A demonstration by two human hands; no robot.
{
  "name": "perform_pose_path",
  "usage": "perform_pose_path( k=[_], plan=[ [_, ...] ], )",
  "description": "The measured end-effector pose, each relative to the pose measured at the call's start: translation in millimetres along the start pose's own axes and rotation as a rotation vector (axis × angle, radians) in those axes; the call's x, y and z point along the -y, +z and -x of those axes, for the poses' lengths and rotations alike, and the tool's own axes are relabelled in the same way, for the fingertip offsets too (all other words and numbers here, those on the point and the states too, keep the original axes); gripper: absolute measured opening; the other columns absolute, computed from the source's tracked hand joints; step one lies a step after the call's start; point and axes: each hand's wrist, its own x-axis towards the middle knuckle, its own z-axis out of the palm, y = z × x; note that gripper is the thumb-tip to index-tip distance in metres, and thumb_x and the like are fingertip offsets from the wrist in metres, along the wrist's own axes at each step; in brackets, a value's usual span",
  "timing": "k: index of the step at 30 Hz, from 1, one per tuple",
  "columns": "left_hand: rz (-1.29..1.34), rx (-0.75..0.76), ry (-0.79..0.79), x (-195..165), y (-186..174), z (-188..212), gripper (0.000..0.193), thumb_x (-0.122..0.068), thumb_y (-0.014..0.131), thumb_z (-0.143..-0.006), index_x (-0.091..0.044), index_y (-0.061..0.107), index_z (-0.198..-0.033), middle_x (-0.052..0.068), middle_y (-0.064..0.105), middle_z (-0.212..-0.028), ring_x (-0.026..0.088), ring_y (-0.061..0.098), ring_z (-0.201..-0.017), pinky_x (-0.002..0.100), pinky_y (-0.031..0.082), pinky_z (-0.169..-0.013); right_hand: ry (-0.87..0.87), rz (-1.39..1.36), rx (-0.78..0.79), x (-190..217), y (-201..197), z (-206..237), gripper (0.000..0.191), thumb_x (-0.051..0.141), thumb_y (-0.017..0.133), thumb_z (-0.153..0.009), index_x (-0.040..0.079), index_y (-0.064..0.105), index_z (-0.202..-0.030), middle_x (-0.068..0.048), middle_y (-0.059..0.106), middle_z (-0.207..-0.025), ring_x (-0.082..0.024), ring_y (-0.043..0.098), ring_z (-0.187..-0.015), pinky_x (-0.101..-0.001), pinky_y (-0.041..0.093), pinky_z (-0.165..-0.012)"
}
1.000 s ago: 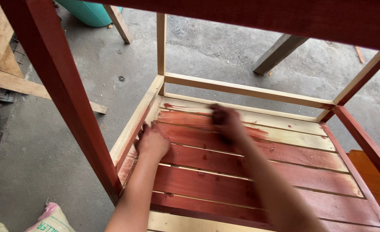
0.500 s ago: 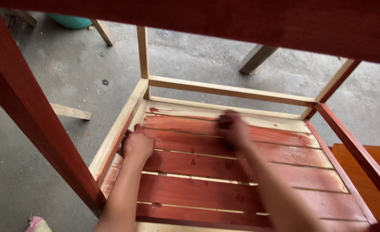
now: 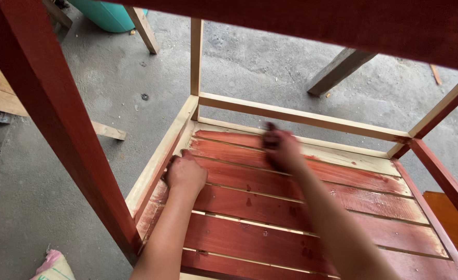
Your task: The person applies a reddish wood stain to a multi-tier wooden rack using a cloth. They wipe the stain across the slatted shelves and frame rails, working over the top shelf, side rails, and lower edges, repositioning around the rack to coat the remaining unfinished wood surfaces.
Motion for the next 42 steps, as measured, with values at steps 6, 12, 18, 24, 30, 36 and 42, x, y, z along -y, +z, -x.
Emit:
perform_pose_path(
  k=[6, 12, 18, 24, 30, 36, 42],
  plan=[
    [0.03, 0.058, 0.011, -3, -8, 0, 0.059, -0.023, 0.063, -0.089, -0.001, 0.045, -0.141, 0.03, 0.065, -0.126, 0.042, 0.066, -0.117, 0.048, 0.056, -0.097, 0.275, 0.316, -0.069, -49, -9, 11, 0.056, 0.047, 0.077, -0.084, 0.009, 0.065, -0.122, -0.02, 0.062, -0.127, -0.04, 0.06, -0.118, -0.0538, 0.048, -0.1],
    [0.044, 0.074, 0.017, 0, -5, -8, 0.077, -0.024, 0.068, -0.082, -0.002, 0.036, -0.148, 0.028, 0.063, -0.127, 0.04, 0.064, -0.118, 0.045, 0.054, -0.099, 0.109, 0.049, 0.113, 128, 93, -75, 0.052, 0.042, 0.075, -0.086, 0.01, 0.06, -0.125, -0.022, 0.06, -0.128, -0.04, 0.055, -0.123, -0.0503, 0.047, -0.105],
    [-0.079, 0.057, 0.081, -3, 15, -14, 0.068, -0.026, 0.061, -0.086, 0.001, 0.042, -0.145, 0.027, 0.066, -0.126, 0.039, 0.067, -0.116, 0.045, 0.055, -0.099, 0.0, 0.007, 0.069, 158, 110, -79, 0.057, 0.036, 0.078, -0.079, 0.013, 0.061, -0.128, -0.022, 0.061, -0.128, -0.043, 0.056, -0.12, -0.0522, 0.05, -0.103],
    [-0.118, 0.052, 0.085, -1, 13, -17, 0.065, -0.03, 0.055, -0.093, 0.002, 0.04, -0.148, 0.027, 0.066, -0.129, 0.038, 0.067, -0.117, 0.046, 0.056, -0.097, 0.17, 0.154, 0.037, -47, 13, -38, 0.049, 0.037, 0.078, -0.082, 0.007, 0.066, -0.12, -0.018, 0.069, -0.121, -0.039, 0.065, -0.115, -0.0495, 0.053, -0.1],
    [-0.142, 0.096, 0.1, -5, 8, -8, 0.063, -0.037, 0.057, -0.091, -0.002, 0.047, -0.142, 0.022, 0.063, -0.134, 0.033, 0.063, -0.126, 0.042, 0.054, -0.102, 0.478, 0.388, -0.181, -204, -105, 59, 0.056, 0.045, 0.081, -0.087, 0.0, 0.068, -0.119, -0.024, 0.072, -0.112, -0.04, 0.066, -0.112, -0.0476, 0.051, -0.103],
    [-0.111, 0.13, 0.029, -15, -8, 7, 0.061, -0.039, 0.055, -0.094, -0.012, 0.046, -0.148, 0.022, 0.059, -0.143, 0.037, 0.059, -0.131, 0.047, 0.051, -0.106, -0.098, 0.014, -0.14, -78, -22, 40, 0.018, 0.012, 0.074, -0.083, 0.012, 0.079, -0.101, -0.012, 0.073, -0.11, -0.03, 0.07, -0.101, -0.0422, 0.058, -0.087],
    [-0.098, 0.114, -0.133, -51, -21, 31, 0.077, -0.051, 0.051, -0.095, -0.031, 0.02, -0.162, 0.025, 0.006, -0.168, 0.042, 0.009, -0.155, 0.058, 0.012, -0.123, -0.046, 0.042, -0.082, 52, 62, 30, 0.057, 0.02, 0.087, -0.067, 0.01, 0.067, -0.119, -0.024, 0.055, -0.124, -0.046, 0.052, -0.116, -0.0536, 0.048, -0.096]
  ],
)
